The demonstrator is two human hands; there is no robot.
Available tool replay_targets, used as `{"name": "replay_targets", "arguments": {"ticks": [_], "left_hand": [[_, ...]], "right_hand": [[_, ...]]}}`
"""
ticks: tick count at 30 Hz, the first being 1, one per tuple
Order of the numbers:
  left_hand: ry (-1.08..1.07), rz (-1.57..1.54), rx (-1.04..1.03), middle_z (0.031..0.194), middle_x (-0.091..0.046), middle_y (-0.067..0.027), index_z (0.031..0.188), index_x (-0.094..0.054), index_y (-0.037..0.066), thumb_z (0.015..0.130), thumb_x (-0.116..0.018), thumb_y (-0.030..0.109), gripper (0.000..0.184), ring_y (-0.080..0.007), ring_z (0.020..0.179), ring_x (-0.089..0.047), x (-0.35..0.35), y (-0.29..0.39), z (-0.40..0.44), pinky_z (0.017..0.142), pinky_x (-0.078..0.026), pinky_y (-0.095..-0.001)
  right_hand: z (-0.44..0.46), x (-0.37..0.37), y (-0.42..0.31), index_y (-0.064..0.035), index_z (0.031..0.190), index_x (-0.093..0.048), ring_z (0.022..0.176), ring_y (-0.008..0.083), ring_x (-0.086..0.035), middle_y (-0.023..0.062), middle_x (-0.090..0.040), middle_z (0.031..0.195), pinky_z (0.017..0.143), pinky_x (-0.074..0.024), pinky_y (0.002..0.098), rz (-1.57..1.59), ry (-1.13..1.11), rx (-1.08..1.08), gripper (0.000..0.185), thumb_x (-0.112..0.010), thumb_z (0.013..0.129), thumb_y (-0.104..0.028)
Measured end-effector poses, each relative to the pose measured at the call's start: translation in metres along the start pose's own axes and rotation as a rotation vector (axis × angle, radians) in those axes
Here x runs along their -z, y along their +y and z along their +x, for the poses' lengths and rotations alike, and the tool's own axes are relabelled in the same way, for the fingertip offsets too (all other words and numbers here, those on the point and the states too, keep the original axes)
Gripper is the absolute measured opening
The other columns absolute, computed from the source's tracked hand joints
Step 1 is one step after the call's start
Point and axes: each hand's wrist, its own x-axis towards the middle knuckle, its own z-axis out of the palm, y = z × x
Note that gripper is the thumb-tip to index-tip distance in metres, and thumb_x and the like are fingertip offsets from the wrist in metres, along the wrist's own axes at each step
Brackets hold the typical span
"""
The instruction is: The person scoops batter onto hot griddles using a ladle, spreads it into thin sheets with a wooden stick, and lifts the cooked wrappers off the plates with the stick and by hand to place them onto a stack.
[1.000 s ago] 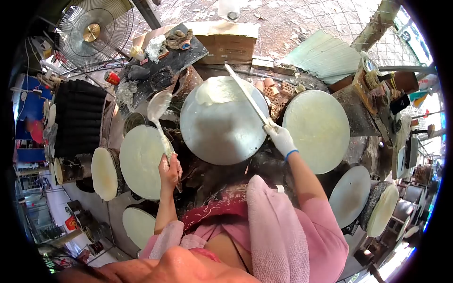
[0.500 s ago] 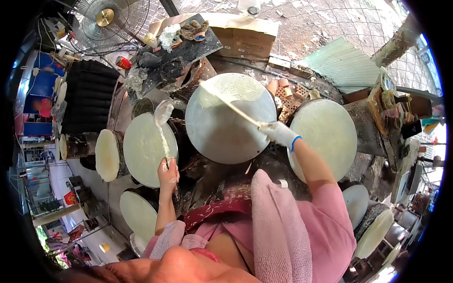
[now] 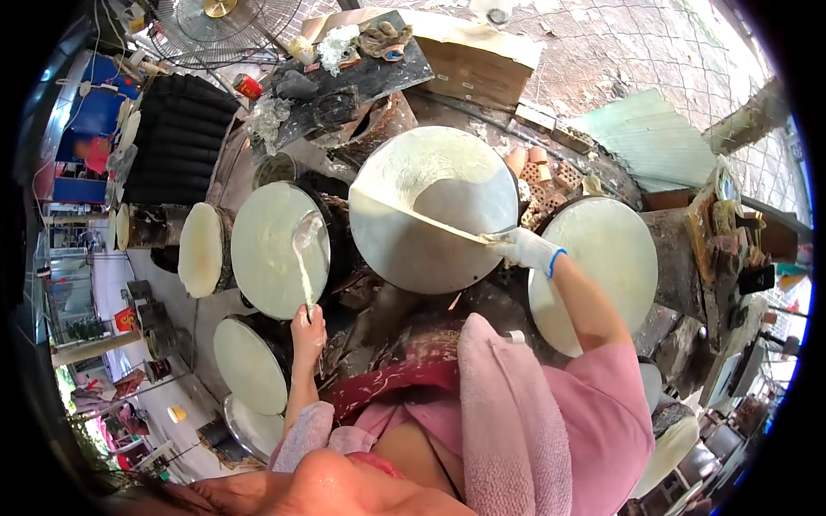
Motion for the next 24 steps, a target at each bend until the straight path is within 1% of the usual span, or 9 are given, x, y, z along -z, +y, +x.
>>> {"name": "replay_targets", "arguments": {"ticks": [2, 6, 9, 10, 12, 13, 17, 20, 24], "left_hand": [[0.021, 0.08, -0.036, 0.065, -0.053, -0.0053, 0.088, -0.055, 0.0, 0.097, -0.056, 0.022, 0.024, -0.0124, 0.058, -0.05, 0.004, -0.017, 0.0, 0.055, -0.043, -0.0316], [0.04, 0.212, -0.155, 0.066, -0.055, -0.0131, 0.093, -0.056, -0.002, 0.097, -0.055, 0.022, 0.025, -0.0231, 0.058, -0.052, -0.002, -0.01, 0.013, 0.058, -0.044, -0.0379], [0.077, 0.348, -0.274, 0.07, -0.058, -0.0217, 0.094, -0.055, -0.004, 0.097, -0.055, 0.023, 0.027, -0.0382, 0.061, -0.055, -0.013, 0.004, 0.028, 0.062, -0.046, -0.0441], [0.064, 0.385, -0.278, 0.071, -0.059, -0.0232, 0.094, -0.055, -0.004, 0.096, -0.054, 0.023, 0.027, -0.041, 0.064, -0.056, -0.017, 0.008, 0.032, 0.062, -0.046, -0.0451], [0.042, 0.455, -0.292, 0.074, -0.06, -0.0262, 0.093, -0.054, -0.004, 0.096, -0.054, 0.023, 0.027, -0.0466, 0.07, -0.059, -0.024, 0.017, 0.044, 0.063, -0.046, -0.047], [0.028, 0.548, -0.304, 0.076, -0.062, -0.0275, 0.094, -0.053, -0.002, 0.096, -0.055, 0.024, 0.027, -0.049, 0.076, -0.06, -0.029, 0.013, 0.055, 0.064, -0.048, -0.0502], [-0.016, 0.824, -0.372, 0.076, -0.064, -0.026, 0.096, -0.051, 0.0, 0.095, -0.056, 0.023, 0.024, -0.0457, 0.075, -0.063, -0.044, 0.017, 0.08, 0.065, -0.05, -0.0541], [-0.078, 0.936, -0.4, 0.076, -0.064, -0.0251, 0.095, -0.052, 0.0, 0.096, -0.054, 0.023, 0.023, -0.0449, 0.074, -0.064, -0.043, 0.027, 0.071, 0.065, -0.051, -0.0531], [-0.178, 1.041, -0.383, 0.072, -0.065, -0.0233, 0.097, -0.05, 0.0, 0.096, -0.052, 0.023, 0.022, -0.0434, 0.07, -0.065, -0.021, 0.009, 0.028, 0.063, -0.052, -0.0534]], "right_hand": [[0.009, 0.019, 0.009, -0.0136, 0.124, -0.068, 0.058, 0.0064, -0.05, -0.0013, -0.063, 0.073, 0.053, -0.0433, 0.0253, -0.006, 0.044, 0.008, 0.036, -0.066, 0.092, -0.03], [0.049, 0.044, -0.013, -0.0046, 0.117, -0.069, 0.058, 0.0092, -0.053, 0.002, -0.063, 0.068, 0.055, -0.0454, 0.0281, -0.256, 0.252, 0.117, 0.042, -0.065, 0.091, -0.037], [0.057, 0.029, 0.001, -0.0043, 0.116, -0.069, 0.057, 0.0096, -0.052, 0.0013, -0.061, 0.067, 0.055, -0.0451, 0.028, -0.193, -0.059, 0.128, 0.04, -0.064, 0.091, -0.035], [0.028, 0.024, -0.026, -0.0062, 0.118, -0.069, 0.059, 0.0089, -0.052, 0.0018, -0.063, 0.068, 0.055, -0.0454, 0.0279, -0.235, -0.069, -0.053, 0.038, -0.064, 0.091, -0.034], [0.01, 0.024, 0.0, -0.0091, 0.122, -0.068, 0.061, 0.0086, -0.053, 0.0014, -0.064, 0.069, 0.057, -0.0461, 0.0283, -0.13, -0.08, 0.028, 0.04, -0.066, 0.091, -0.033], [0.015, 0.031, 0.027, -0.0115, 0.128, -0.065, 0.063, 0.0081, -0.053, -0.0005, -0.062, 0.069, 0.059, -0.0473, 0.0278, -0.089, -0.032, 0.221, 0.044, -0.068, 0.09, -0.034], [0.029, 0.045, 0.012, -0.0124, 0.13, -0.062, 0.065, 0.0086, -0.056, 0.0023, -0.063, 0.071, 0.065, -0.0501, 0.0275, -0.21, 0.281, 0.096, 0.048, -0.067, 0.09, -0.038], [0.063, 0.031, 0.019, -0.0122, 0.13, -0.063, 0.059, 0.0104, -0.054, 0.0038, -0.061, 0.066, 0.06, -0.0485, 0.0288, -0.179, 0.065, 0.19, 0.048, -0.066, 0.09, -0.038], [0.02, 0.004, -0.001, -0.0114, 0.121, -0.069, 0.052, 0.0104, -0.051, 0.0031, -0.058, 0.062, 0.049, -0.0417, 0.0275, -0.187, -0.117, -0.058, 0.047, -0.067, 0.087, -0.044]]}}
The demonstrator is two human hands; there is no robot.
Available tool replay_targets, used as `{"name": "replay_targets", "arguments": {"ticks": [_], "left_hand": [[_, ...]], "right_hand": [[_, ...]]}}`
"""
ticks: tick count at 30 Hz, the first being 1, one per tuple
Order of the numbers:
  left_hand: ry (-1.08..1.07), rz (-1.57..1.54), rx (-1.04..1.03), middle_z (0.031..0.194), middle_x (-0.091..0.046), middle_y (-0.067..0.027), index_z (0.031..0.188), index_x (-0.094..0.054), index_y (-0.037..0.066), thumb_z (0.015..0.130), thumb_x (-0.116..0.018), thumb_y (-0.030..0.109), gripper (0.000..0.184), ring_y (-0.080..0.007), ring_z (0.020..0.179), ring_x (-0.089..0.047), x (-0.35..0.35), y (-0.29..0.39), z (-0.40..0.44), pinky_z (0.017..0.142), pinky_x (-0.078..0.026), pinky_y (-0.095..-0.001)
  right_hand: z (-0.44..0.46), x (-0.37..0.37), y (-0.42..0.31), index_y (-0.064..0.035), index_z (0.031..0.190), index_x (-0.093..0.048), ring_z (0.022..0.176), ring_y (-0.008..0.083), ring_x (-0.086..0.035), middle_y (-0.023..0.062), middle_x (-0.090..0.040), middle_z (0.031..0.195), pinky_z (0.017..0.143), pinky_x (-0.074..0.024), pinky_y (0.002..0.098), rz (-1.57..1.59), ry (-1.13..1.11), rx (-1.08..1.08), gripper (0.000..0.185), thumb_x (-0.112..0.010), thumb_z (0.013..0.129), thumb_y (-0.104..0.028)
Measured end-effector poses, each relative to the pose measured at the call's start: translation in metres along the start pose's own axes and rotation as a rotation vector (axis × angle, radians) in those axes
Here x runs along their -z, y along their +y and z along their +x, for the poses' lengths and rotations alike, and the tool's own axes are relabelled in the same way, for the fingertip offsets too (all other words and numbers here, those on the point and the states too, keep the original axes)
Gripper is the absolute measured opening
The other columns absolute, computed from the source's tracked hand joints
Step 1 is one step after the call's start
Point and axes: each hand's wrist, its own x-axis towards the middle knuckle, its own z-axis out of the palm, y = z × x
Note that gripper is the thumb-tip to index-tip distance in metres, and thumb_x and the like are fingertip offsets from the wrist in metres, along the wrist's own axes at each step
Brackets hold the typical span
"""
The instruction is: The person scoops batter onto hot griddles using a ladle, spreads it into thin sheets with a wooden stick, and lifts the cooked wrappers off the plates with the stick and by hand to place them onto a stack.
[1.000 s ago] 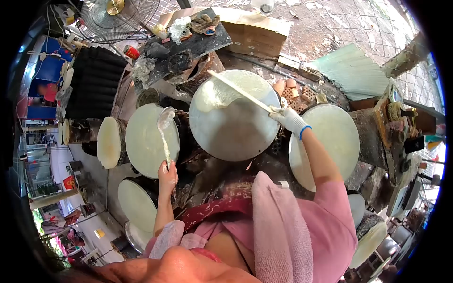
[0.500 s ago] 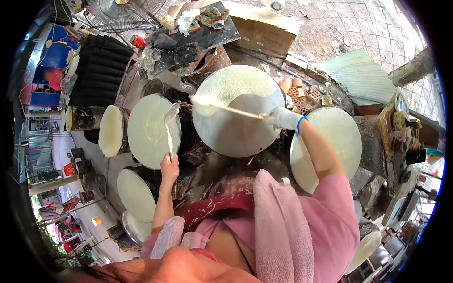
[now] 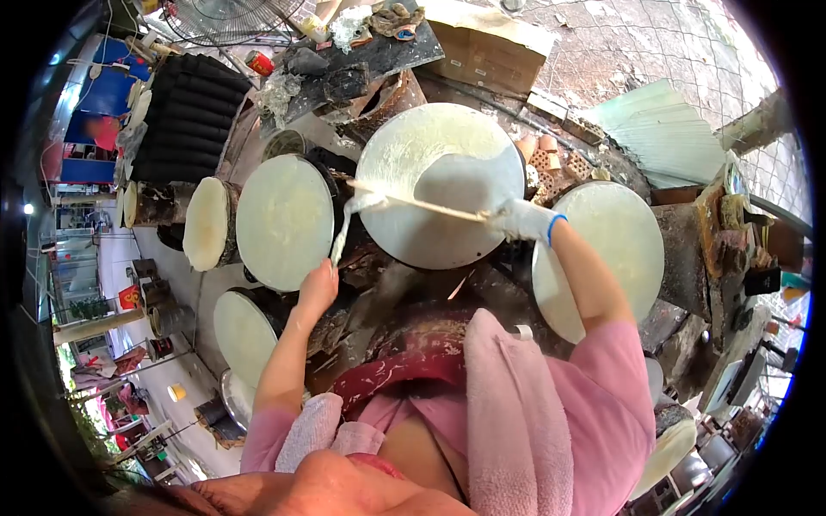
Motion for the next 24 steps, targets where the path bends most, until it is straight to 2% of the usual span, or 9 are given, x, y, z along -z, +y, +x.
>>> {"name": "replay_targets", "arguments": {"ticks": [6, 8, 12, 14, 17, 20, 21, 22, 24], "left_hand": [[-0.185, -0.181, -0.022, 0.072, -0.063, -0.0279, 0.1, -0.047, 0.003, 0.095, -0.053, 0.023, 0.022, -0.0485, 0.071, -0.062, -0.054, -0.006, -0.064, 0.063, -0.049, -0.0579], [-0.17, -0.338, -0.145, 0.075, -0.06, -0.0305, 0.1, -0.048, 0.003, 0.094, -0.056, 0.023, 0.022, -0.0494, 0.072, -0.061, -0.07, -0.013, -0.061, 0.06, -0.047, -0.0553], [0.029, -0.694, -0.452, 0.072, -0.056, -0.0273, 0.092, -0.056, 0.001, 0.092, -0.062, 0.018, 0.017, -0.0439, 0.064, -0.06, -0.02, -0.022, -0.045, 0.053, -0.044, -0.044], [0.114, -0.754, -0.388, 0.062, -0.051, -0.0174, 0.096, -0.057, 0.001, 0.095, -0.06, 0.017, 0.016, -0.0239, 0.05, -0.05, 0.012, -0.03, -0.052, 0.048, -0.041, -0.0359], [0.219, -0.832, -0.361, 0.061, -0.049, -0.0039, 0.092, -0.056, 0.001, 0.098, -0.057, 0.014, 0.015, -0.0103, 0.053, -0.045, 0.03, -0.061, -0.048, 0.048, -0.038, -0.0293], [0.199, -0.879, -0.376, 0.061, -0.047, -0.0029, 0.087, -0.053, 0.001, 0.098, -0.056, 0.012, 0.016, -0.0085, 0.056, -0.043, 0.047, -0.085, -0.047, 0.048, -0.037, -0.0296], [0.207, -0.871, -0.396, 0.062, -0.047, -0.003, 0.087, -0.053, 0.0, 0.098, -0.056, 0.012, 0.016, -0.0085, 0.056, -0.042, 0.045, -0.093, -0.047, 0.048, -0.037, -0.0298], [0.216, -0.865, -0.415, 0.062, -0.047, -0.0031, 0.086, -0.052, 0.0, 0.098, -0.056, 0.012, 0.017, -0.0085, 0.056, -0.041, 0.041, -0.101, -0.049, 0.048, -0.036, -0.03], [0.22, -0.878, -0.448, 0.062, -0.046, -0.0031, 0.085, -0.052, 0.0, 0.098, -0.056, 0.012, 0.018, -0.0089, 0.055, -0.04, 0.032, -0.111, -0.055, 0.048, -0.035, -0.0303]], "right_hand": [[-0.093, -0.073, 0.045, -0.0084, 0.129, -0.062, 0.053, 0.0057, -0.049, -0.0026, -0.062, 0.073, 0.049, -0.039, 0.0221, 0.474, 0.103, -0.066, 0.048, -0.075, 0.085, -0.02], [-0.109, -0.134, 0.035, -0.0022, 0.134, -0.056, 0.063, 0.0052, -0.053, -0.0001, -0.065, 0.089, 0.056, -0.0434, 0.0203, 1.053, 0.142, -0.002, 0.051, -0.071, 0.087, -0.015], [-0.032, -0.239, 0.011, -0.005, 0.123, -0.063, 0.059, 0.0064, -0.053, 0.0029, -0.066, 0.082, 0.054, -0.0459, 0.0235, 1.374, 0.219, 0.13, 0.037, -0.067, 0.092, -0.025], [-0.013, -0.254, -0.061, -0.0087, 0.115, -0.066, 0.057, 0.0059, -0.052, 0.0029, -0.065, 0.077, 0.054, -0.0464, 0.0254, 1.361, 0.13, 0.115, 0.028, -0.061, 0.096, -0.029], [0.072, -0.299, -0.135, -0.0094, 0.106, -0.066, 0.052, 0.0077, -0.05, 0.0013, -0.061, 0.069, 0.05, -0.0433, 0.0234, 1.074, 0.473, 0.038, 0.03, -0.06, 0.096, -0.037], [0.141, -0.334, -0.135, -0.0083, 0.11, -0.066, 0.062, 0.0179, -0.061, 0.0084, -0.067, 0.08, 0.058, -0.048, 0.0336, 0.701, 0.725, -0.062, 0.037, -0.056, 0.097, -0.041], [0.137, -0.339, -0.137, -0.0063, 0.112, -0.065, 0.083, 0.0296, -0.067, 0.0161, -0.07, 0.094, 0.073, -0.0501, 0.0398, 0.389, 0.924, -0.146, 0.043, -0.052, 0.097, -0.044], [0.129, -0.342, -0.132, -0.006, 0.112, -0.064, 0.098, 0.0371, -0.065, 0.0195, -0.069, 0.101, 0.084, -0.0481, 0.043, 0.448, 0.982, -0.21, 0.046, -0.05, 0.096, -0.047], [0.099, -0.342, -0.117, -0.0059, 0.113, -0.064, 0.092, 0.0329, -0.066, 0.0177, -0.069, 0.097, 0.08, -0.049, 0.0409, 0.484, 1.104, -0.251, 0.046, -0.053, 0.095, -0.047]]}}
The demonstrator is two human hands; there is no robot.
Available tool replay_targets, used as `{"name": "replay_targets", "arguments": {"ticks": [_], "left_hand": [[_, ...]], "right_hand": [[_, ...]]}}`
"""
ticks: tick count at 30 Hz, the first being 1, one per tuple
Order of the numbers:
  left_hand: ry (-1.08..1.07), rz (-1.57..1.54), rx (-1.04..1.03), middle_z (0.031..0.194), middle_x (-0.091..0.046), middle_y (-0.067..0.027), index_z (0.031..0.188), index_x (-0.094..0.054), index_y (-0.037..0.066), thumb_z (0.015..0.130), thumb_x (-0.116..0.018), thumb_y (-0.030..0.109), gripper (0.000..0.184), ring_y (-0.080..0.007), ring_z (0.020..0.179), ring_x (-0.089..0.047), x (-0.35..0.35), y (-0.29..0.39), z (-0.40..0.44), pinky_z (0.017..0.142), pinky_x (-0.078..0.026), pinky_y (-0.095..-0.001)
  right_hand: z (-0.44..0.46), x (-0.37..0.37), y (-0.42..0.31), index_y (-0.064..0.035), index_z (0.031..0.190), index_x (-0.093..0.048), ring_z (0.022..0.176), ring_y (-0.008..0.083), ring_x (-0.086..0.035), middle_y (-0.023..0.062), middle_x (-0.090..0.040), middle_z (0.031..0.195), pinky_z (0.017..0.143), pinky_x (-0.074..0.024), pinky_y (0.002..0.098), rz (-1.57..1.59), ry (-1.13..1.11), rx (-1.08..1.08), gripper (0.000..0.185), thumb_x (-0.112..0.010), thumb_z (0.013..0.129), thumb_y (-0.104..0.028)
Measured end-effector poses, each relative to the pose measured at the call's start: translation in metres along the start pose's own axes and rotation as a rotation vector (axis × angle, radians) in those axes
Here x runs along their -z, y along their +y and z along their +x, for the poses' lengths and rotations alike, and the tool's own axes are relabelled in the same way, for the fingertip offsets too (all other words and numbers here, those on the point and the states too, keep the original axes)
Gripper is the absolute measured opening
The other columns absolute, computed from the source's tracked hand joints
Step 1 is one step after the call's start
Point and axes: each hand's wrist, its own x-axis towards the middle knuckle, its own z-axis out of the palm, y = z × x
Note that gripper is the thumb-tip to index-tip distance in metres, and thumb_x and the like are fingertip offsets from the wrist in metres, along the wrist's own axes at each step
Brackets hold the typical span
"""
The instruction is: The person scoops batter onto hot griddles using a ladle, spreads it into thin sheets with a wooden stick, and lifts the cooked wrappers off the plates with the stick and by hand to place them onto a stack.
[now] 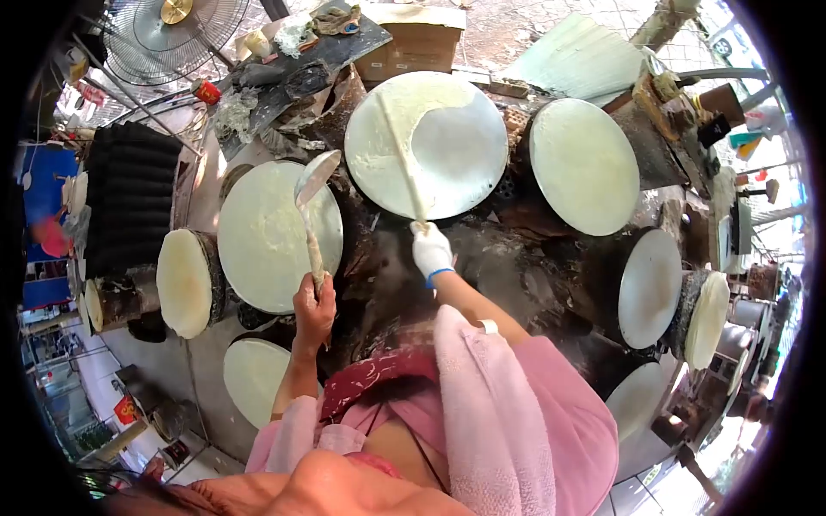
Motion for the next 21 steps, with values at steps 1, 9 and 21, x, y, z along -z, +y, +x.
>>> {"name": "replay_targets", "arguments": {"ticks": [1, 9, 21], "left_hand": [[-0.003, -0.018, -0.012, 0.062, -0.046, -0.0031, 0.085, -0.051, 0.0, 0.097, -0.057, 0.013, 0.019, -0.0091, 0.055, -0.04, 0.0, -0.003, -0.005, 0.048, -0.035, -0.0304], [0.022, -0.272, 0.232, 0.064, -0.039, 0.0066, 0.084, -0.047, 0.009, 0.099, -0.055, 0.016, 0.019, -0.0003, 0.05, -0.036, -0.024, 0.001, -0.037, 0.04, -0.028, -0.0196], [0.119, -0.34, 0.364, 0.06, -0.04, 0.007, 0.092, -0.05, 0.011, 0.099, -0.054, 0.015, 0.009, -0.0009, 0.043, -0.034, -0.07, 0.032, -0.046, 0.037, -0.027, -0.019]], "right_hand": [[0.005, 0.012, 0.012, -0.0056, 0.111, -0.065, 0.087, 0.0311, -0.066, 0.0164, -0.07, 0.092, 0.077, -0.0492, 0.0405, 0.015, 0.027, -0.038, 0.044, -0.054, 0.095, -0.046], [-0.01, 0.051, 0.022, -0.0062, 0.104, -0.059, 0.093, 0.046, -0.063, 0.0273, -0.066, 0.093, 0.079, -0.0481, 0.0545, -0.369, -0.184, 0.124, 0.042, -0.048, 0.097, -0.046], [0.02, 0.143, 0.057, -0.0046, 0.101, -0.06, 0.09, 0.0427, -0.066, 0.0271, -0.067, 0.09, 0.081, -0.0499, 0.0526, -0.451, -0.286, 0.252, 0.04, -0.049, 0.096, -0.043]]}}
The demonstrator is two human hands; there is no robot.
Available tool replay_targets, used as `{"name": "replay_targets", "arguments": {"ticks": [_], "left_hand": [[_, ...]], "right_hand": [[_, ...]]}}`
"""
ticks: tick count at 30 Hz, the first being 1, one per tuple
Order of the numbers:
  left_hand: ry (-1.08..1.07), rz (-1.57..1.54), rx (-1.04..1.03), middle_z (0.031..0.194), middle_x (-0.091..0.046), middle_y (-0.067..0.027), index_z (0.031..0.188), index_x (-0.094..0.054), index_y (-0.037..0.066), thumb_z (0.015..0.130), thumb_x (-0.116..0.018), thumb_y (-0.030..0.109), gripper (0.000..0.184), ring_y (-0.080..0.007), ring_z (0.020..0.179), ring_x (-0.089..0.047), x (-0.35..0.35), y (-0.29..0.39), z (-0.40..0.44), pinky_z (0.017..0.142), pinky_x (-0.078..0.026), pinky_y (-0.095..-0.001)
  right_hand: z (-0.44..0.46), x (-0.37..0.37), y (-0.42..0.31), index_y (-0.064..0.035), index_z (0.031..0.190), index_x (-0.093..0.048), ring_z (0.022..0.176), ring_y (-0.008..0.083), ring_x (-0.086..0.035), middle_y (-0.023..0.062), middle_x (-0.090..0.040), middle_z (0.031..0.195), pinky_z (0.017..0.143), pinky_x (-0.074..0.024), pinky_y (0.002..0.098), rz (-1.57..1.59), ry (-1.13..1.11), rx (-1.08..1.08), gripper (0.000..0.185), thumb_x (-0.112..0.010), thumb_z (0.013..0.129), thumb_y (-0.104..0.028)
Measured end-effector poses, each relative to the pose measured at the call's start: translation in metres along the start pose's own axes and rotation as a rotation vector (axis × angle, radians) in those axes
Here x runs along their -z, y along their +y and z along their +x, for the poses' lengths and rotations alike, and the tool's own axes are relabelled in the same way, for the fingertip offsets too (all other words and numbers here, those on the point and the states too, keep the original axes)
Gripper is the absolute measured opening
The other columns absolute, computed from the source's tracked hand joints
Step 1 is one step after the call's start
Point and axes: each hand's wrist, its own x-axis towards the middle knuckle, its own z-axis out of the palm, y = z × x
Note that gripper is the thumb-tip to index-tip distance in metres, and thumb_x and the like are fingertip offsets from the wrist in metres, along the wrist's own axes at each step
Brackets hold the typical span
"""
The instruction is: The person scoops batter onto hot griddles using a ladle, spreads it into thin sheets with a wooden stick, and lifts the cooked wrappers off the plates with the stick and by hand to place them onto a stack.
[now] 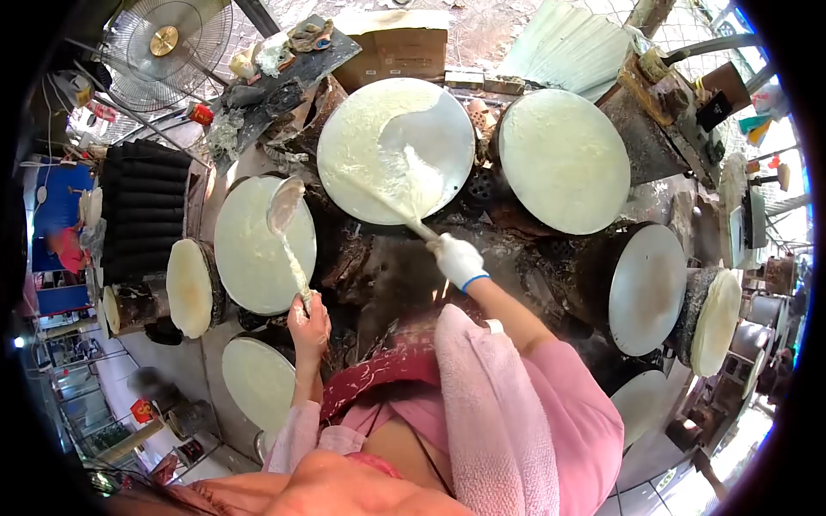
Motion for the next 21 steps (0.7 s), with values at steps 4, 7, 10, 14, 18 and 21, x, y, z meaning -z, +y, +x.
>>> {"name": "replay_targets", "arguments": {"ticks": [4, 7, 10, 14, 18, 21], "left_hand": [[0.041, -0.036, 0.06, 0.062, -0.043, 0.0056, 0.096, -0.052, 0.008, 0.099, -0.055, 0.015, 0.008, -0.0019, 0.042, -0.035, -0.029, 0.016, -0.008, 0.037, -0.028, -0.0192], [0.076, 0.024, 0.064, 0.062, -0.045, 0.0042, 0.098, -0.052, 0.007, 0.1, -0.055, 0.015, 0.009, -0.0026, 0.042, -0.036, -0.049, 0.019, -0.015, 0.036, -0.029, -0.0196], [0.104, 0.025, 0.088, 0.062, -0.045, 0.0033, 0.098, -0.052, 0.006, 0.1, -0.055, 0.015, 0.01, -0.003, 0.041, -0.036, -0.066, 0.028, -0.023, 0.035, -0.029, -0.0199], [0.143, -0.025, 0.143, 0.063, -0.045, 0.0029, 0.1, -0.052, 0.006, 0.1, -0.054, 0.015, 0.01, -0.0033, 0.041, -0.036, -0.086, 0.042, -0.032, 0.035, -0.029, -0.0197], [0.154, -0.021, 0.148, 0.063, -0.046, 0.0031, 0.1, -0.052, 0.006, 0.1, -0.055, 0.016, 0.01, -0.0032, 0.042, -0.036, -0.101, 0.049, -0.033, 0.036, -0.029, -0.0196], [0.127, 0.009, 0.16, 0.063, -0.046, 0.0032, 0.101, -0.052, 0.006, 0.1, -0.055, 0.016, 0.011, -0.0033, 0.042, -0.037, -0.105, 0.043, -0.027, 0.036, -0.029, -0.0197]], "right_hand": [[0.044, 0.048, 0.039, -0.0046, 0.1, -0.063, 0.091, 0.0439, -0.065, 0.0263, -0.068, 0.09, 0.077, -0.05, 0.0523, 0.055, 0.173, -0.115, 0.042, -0.047, 0.098, -0.044], [0.06, 0.066, 0.05, -0.0057, 0.1, -0.066, 0.092, 0.0431, -0.064, 0.0237, -0.068, 0.092, 0.076, -0.0505, 0.0493, 0.269, 0.053, -0.118, 0.044, -0.048, 0.097, -0.046], [0.024, 0.061, 0.065, -0.0072, 0.103, -0.063, 0.091, 0.0433, -0.065, 0.024, -0.068, 0.092, 0.079, -0.0499, 0.0506, 0.052, -0.089, 0.055, 0.041, -0.05, 0.096, -0.046], [0.06, 0.079, 0.099, -0.0053, 0.099, -0.062, 0.082, 0.0435, -0.066, 0.024, -0.067, 0.082, 0.071, -0.0493, 0.0537, -0.091, 0.092, -0.004, 0.042, -0.05, 0.097, -0.045], [0.117, 0.097, 0.086, -0.0034, 0.092, -0.062, 0.079, 0.0429, -0.066, 0.024, -0.067, 0.08, 0.069, -0.0507, 0.0529, -0.019, 0.268, 0.068, 0.038, -0.049, 0.097, -0.039], [0.101, 0.079, 0.09, -0.0047, 0.114, -0.059, 0.079, 0.0426, -0.067, 0.0243, -0.068, 0.083, 0.069, -0.0517, 0.0521, 0.028, 0.153, 0.16, 0.038, -0.047, 0.097, -0.036]]}}
